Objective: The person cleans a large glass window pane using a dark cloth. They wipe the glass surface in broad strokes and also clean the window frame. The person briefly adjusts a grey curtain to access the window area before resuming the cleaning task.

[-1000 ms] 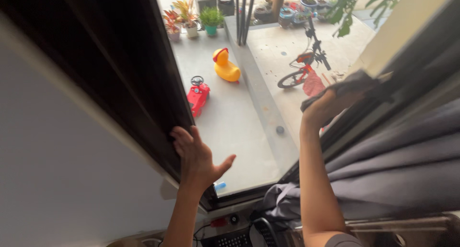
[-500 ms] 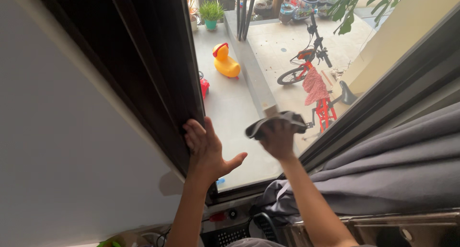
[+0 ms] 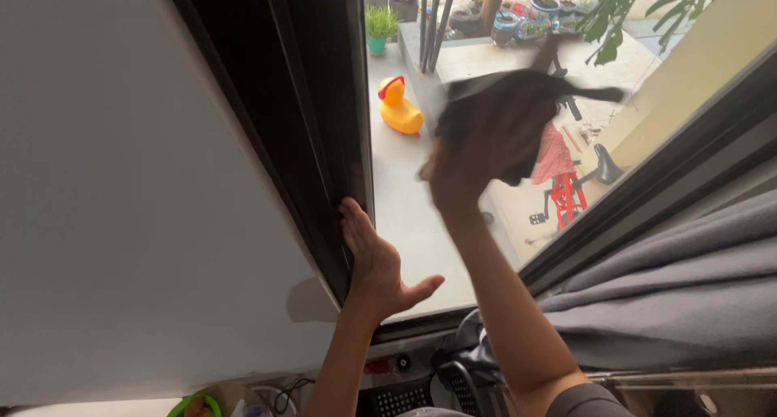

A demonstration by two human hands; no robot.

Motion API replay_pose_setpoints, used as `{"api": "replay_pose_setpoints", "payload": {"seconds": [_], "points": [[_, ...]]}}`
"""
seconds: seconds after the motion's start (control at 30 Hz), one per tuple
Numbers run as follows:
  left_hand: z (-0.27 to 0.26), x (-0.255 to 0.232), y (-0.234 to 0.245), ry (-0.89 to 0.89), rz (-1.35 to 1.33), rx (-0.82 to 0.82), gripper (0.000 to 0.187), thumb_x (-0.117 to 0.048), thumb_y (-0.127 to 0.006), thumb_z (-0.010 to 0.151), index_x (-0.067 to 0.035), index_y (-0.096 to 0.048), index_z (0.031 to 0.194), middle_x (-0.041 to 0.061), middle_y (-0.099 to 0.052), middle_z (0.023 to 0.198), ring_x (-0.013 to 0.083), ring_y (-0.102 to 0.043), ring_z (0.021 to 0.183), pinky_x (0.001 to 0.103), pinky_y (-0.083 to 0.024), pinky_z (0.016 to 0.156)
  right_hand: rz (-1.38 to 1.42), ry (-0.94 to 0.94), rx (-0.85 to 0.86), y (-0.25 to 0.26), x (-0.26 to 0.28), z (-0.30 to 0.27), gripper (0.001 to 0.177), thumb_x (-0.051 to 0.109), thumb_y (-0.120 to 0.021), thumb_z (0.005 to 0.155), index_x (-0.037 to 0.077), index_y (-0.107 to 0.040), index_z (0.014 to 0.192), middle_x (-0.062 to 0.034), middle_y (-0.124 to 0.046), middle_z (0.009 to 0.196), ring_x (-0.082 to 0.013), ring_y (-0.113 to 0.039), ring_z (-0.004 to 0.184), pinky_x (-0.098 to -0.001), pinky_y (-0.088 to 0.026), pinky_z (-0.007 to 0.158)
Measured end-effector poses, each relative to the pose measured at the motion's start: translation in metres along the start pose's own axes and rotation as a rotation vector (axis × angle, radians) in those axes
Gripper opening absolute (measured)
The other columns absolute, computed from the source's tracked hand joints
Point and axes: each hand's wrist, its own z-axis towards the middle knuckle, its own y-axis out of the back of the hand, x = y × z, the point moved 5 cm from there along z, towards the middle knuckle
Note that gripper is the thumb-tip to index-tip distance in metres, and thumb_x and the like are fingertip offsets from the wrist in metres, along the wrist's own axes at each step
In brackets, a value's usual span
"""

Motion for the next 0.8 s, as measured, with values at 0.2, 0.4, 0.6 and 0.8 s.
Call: {"api": "replay_pose_setpoints", "payload": {"seconds": [0.2, 0.4, 0.6, 0.8], "points": [[-0.003, -0.002, -0.007, -0.023, -0.033, -0.108, 0.150, -0.063, -0.080, 0.074, 0.005, 0.028, 0.152, 0.038, 0.025, 0.162, 0.0554, 0.016, 0.155, 0.064, 0.004, 0.127, -0.139, 0.384, 0.332, -0.020, -0.024, -0.106, 0.062, 0.049, -0.068, 0.087, 0.037, -0.056, 0.147, -0.0119, -0.041, 0.157, -0.0470, -0.033, 0.141, -0.0840, -0.007, 0.114], [-0.020, 0.001, 0.013, 0.009, -0.146, -0.043, 0.142, -0.062, -0.075, 0.085, 0.003, 0.030, 0.154, 0.038, 0.020, 0.167, 0.0519, 0.007, 0.161, 0.056, -0.004, 0.132, -0.204, 0.149, 0.580, -0.009, -0.062, -0.096, 0.067, 0.045, -0.066, 0.082, 0.031, -0.053, 0.147, -0.0178, -0.043, 0.152, -0.0499, -0.036, 0.139, -0.0787, -0.010, 0.114], [-0.025, -0.001, 0.015, -0.028, -0.194, -0.037, 0.140, -0.065, -0.070, 0.085, -0.004, 0.037, 0.153, 0.037, 0.021, 0.167, 0.0525, 0.007, 0.161, 0.059, -0.006, 0.133, 0.043, 0.052, -0.047, 0.025, 0.009, 0.044, 0.064, 0.041, -0.044, 0.108, 0.010, -0.037, 0.163, -0.0230, -0.017, 0.173, -0.0470, -0.004, 0.160, -0.0656, 0.002, 0.126], [-0.037, -0.003, 0.008, -0.121, 0.039, -0.070, 0.095, -0.074, -0.065, 0.083, 0.011, -0.024, 0.096, 0.051, 0.013, 0.157, 0.0545, -0.014, 0.153, 0.061, -0.012, 0.133, 0.119, 0.184, 0.084, 0.009, 0.094, 0.044, 0.058, 0.039, -0.052, 0.103, 0.019, -0.052, 0.157, -0.0133, -0.027, 0.171, -0.0437, -0.012, 0.161, -0.0665, 0.004, 0.125]]}}
